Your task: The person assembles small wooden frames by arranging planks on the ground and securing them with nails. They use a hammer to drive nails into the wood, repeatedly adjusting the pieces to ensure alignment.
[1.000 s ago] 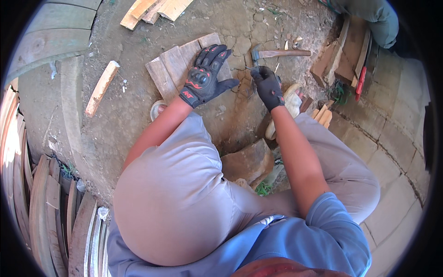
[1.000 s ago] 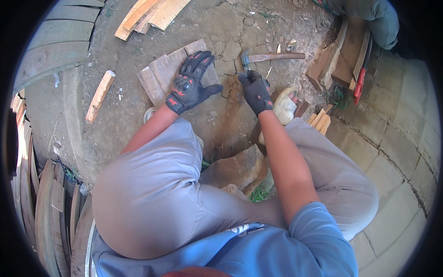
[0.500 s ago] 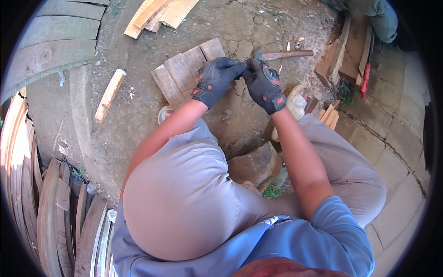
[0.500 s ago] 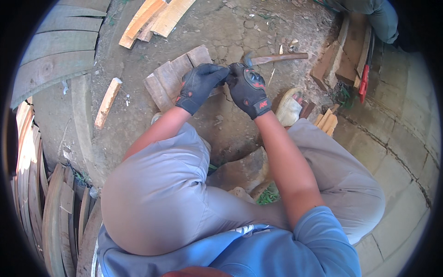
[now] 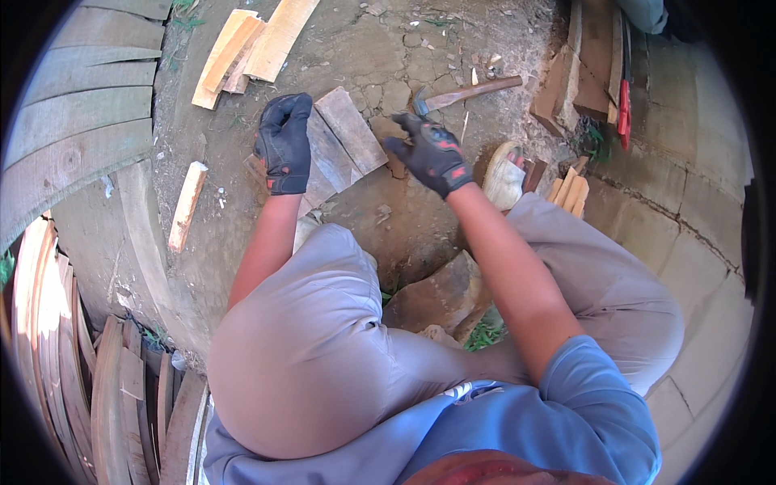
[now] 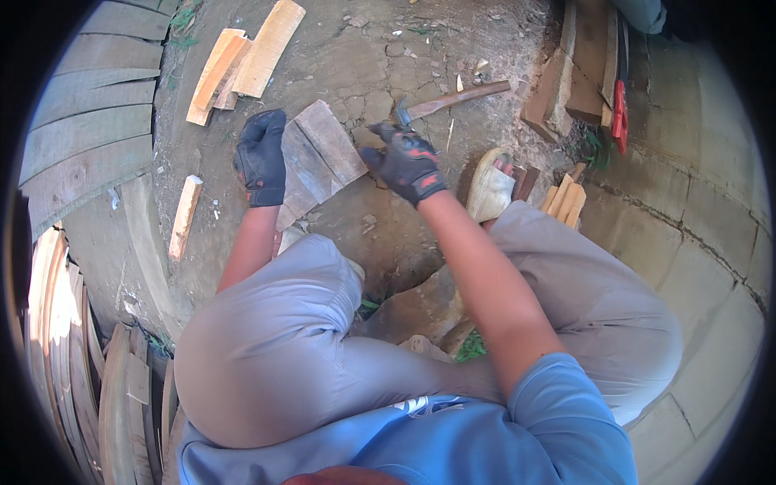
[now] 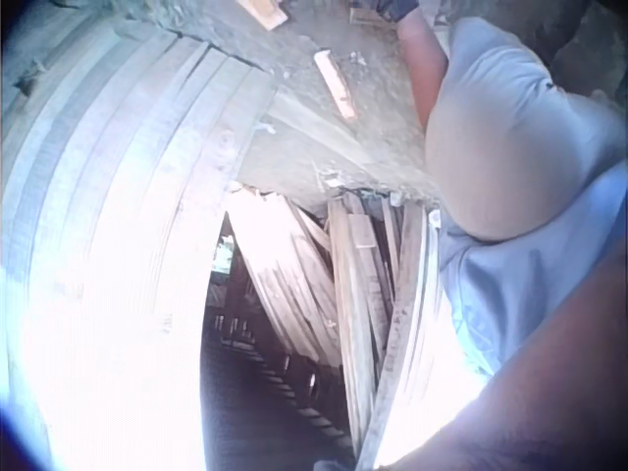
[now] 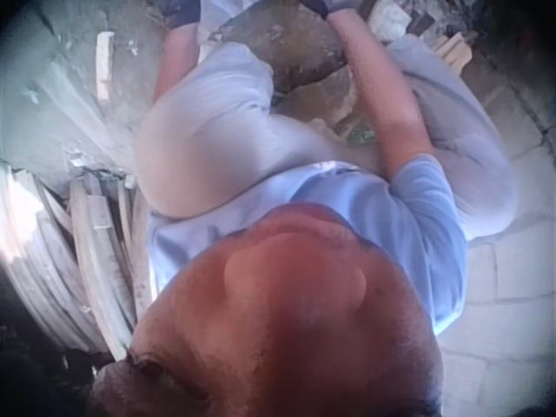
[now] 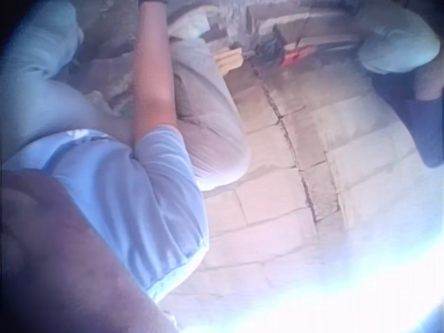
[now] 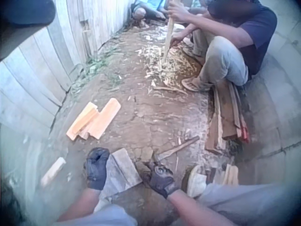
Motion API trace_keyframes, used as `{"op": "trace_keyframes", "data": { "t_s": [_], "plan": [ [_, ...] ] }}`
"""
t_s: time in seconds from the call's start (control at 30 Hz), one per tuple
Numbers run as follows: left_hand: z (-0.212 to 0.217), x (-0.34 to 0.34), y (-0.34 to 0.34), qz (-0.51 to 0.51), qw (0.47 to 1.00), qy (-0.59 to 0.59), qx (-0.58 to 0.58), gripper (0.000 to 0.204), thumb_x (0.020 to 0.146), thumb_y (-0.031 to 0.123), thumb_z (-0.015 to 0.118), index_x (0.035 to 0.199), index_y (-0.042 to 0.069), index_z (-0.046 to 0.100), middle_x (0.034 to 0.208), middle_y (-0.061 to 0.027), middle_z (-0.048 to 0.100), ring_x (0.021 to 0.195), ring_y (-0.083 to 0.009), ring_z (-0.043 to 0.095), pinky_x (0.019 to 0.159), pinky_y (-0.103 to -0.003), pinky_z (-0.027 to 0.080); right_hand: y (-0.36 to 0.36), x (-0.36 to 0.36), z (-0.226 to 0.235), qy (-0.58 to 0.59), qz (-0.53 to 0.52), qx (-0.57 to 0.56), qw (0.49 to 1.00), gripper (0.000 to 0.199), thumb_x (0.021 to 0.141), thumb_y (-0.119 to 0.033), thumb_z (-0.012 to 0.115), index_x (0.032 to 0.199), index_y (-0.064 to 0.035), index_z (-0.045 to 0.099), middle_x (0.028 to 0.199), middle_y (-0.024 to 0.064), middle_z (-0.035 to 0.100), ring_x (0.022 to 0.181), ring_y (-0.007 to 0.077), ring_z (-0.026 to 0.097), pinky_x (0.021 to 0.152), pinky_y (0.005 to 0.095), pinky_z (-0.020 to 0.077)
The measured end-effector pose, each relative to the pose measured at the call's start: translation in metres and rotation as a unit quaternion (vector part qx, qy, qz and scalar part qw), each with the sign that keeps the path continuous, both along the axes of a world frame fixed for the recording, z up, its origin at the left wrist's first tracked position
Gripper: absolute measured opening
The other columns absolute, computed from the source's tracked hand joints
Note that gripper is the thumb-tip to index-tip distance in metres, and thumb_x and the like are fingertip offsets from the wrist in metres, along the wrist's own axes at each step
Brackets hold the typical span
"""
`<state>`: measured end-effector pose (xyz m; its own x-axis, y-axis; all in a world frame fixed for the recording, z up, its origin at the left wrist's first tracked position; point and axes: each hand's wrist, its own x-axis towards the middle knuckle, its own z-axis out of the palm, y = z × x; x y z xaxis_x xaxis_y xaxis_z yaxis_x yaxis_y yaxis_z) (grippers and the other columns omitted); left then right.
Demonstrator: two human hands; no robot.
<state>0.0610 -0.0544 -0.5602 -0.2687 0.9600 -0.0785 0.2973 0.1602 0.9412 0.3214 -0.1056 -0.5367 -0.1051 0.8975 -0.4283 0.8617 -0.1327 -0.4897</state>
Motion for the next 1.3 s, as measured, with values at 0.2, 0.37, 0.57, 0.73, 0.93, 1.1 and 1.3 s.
{"op": "trace_keyframes", "data": {
  "t_s": [0.2, 0.37, 0.57, 0.73, 0.93, 1.1, 1.3],
  "plan": [
    [-0.006, 0.012, 0.008, 0.008, 0.997, 0.016, -0.072, 0.030, 0.101, 0.027, 0.077, 0.116, 0.001, 0.080, 0.115, -0.0130, 0.080, 0.109, -0.0229, 0.074, 0.100, -0.038, 0.055, -0.011, -0.067, -0.036, -0.033, 0.060, 0.132, 0.989, 0.058, 0.106, -0.042, 0.060, 0.161, -0.0247, 0.053, 0.160, 0.0162, 0.058, 0.135, 0.0374, 0.063, 0.110, 0.0521, 0.0507],
    [-0.025, 0.013, 0.012, -0.098, 0.987, 0.116, -0.048, 0.039, 0.108, 0.036, 0.065, 0.125, 0.002, 0.077, 0.121, -0.0176, 0.078, 0.113, -0.0310, 0.074, 0.100, -0.042, 0.055, -0.016, -0.070, -0.055, 0.005, 0.049, 0.142, 0.989, 0.061, 0.108, -0.041, 0.057, 0.166, -0.0247, 0.047, 0.164, 0.0184, 0.053, 0.135, 0.0375, 0.063, 0.111, 0.0541, 0.0493],
    [-0.029, 0.018, 0.008, -0.138, 0.981, 0.132, -0.038, 0.036, 0.111, 0.033, 0.060, 0.127, 0.005, 0.077, 0.118, -0.0192, 0.076, 0.112, -0.0360, 0.073, 0.099, -0.044, 0.054, -0.022, -0.073, -0.077, -0.010, 0.056, 0.224, 0.973, 0.063, 0.107, -0.036, 0.059, 0.165, -0.0169, 0.047, 0.160, 0.0218, 0.054, 0.129, 0.0398, 0.063, 0.109, 0.0548, 0.0486],
    [-0.039, 0.012, 0.009, -0.143, 0.980, 0.138, -0.013, 0.034, 0.111, 0.031, 0.060, 0.126, 0.006, 0.076, 0.114, -0.0199, 0.076, 0.109, -0.0377, 0.072, 0.097, -0.046, 0.054, -0.024, -0.077, -0.080, -0.018, 0.059, 0.228, 0.972, 0.066, 0.104, -0.034, 0.062, 0.165, -0.0154, 0.046, 0.159, 0.0220, 0.054, 0.130, 0.0399, 0.062, 0.109, 0.0542, 0.0474],
    [-0.034, 0.015, 0.009, -0.137, 0.977, 0.162, -0.017, 0.033, 0.111, 0.029, 0.062, 0.121, 0.002, 0.075, 0.113, -0.0196, 0.079, 0.107, -0.0358, 0.076, 0.094, -0.045, 0.057, -0.024, -0.078, -0.082, 0.001, 0.045, 0.228, 0.973, 0.065, 0.105, -0.033, 0.062, 0.165, -0.0166, 0.046, 0.159, 0.0223, 0.053, 0.129, 0.0408, 0.062, 0.108, 0.0544, 0.0485],
    [-0.029, 0.018, 0.010, -0.122, 0.981, 0.139, -0.051, 0.034, 0.109, 0.032, 0.065, 0.121, 0.003, 0.077, 0.113, -0.0178, 0.079, 0.107, -0.0335, 0.076, 0.095, -0.043, 0.056, -0.024, -0.076, -0.079, 0.008, 0.044, 0.222, 0.974, 0.063, 0.105, -0.033, 0.062, 0.164, -0.0166, 0.048, 0.159, 0.0214, 0.054, 0.129, 0.0407, 0.062, 0.108, 0.0541, 0.0487],
    [-0.019, 0.029, 0.015, -0.071, 0.990, 0.081, -0.092, 0.035, 0.105, 0.032, 0.071, 0.120, 0.002, 0.079, 0.116, -0.0162, 0.080, 0.111, -0.0289, 0.075, 0.100, -0.041, 0.056, -0.022, -0.074, -0.078, 0.019, 0.042, 0.214, 0.976, 0.064, 0.105, -0.035, 0.060, 0.165, -0.0157, 0.047, 0.160, 0.0220, 0.054, 0.129, 0.0404, 0.063, 0.109, 0.0538, 0.0477]
  ]
}}
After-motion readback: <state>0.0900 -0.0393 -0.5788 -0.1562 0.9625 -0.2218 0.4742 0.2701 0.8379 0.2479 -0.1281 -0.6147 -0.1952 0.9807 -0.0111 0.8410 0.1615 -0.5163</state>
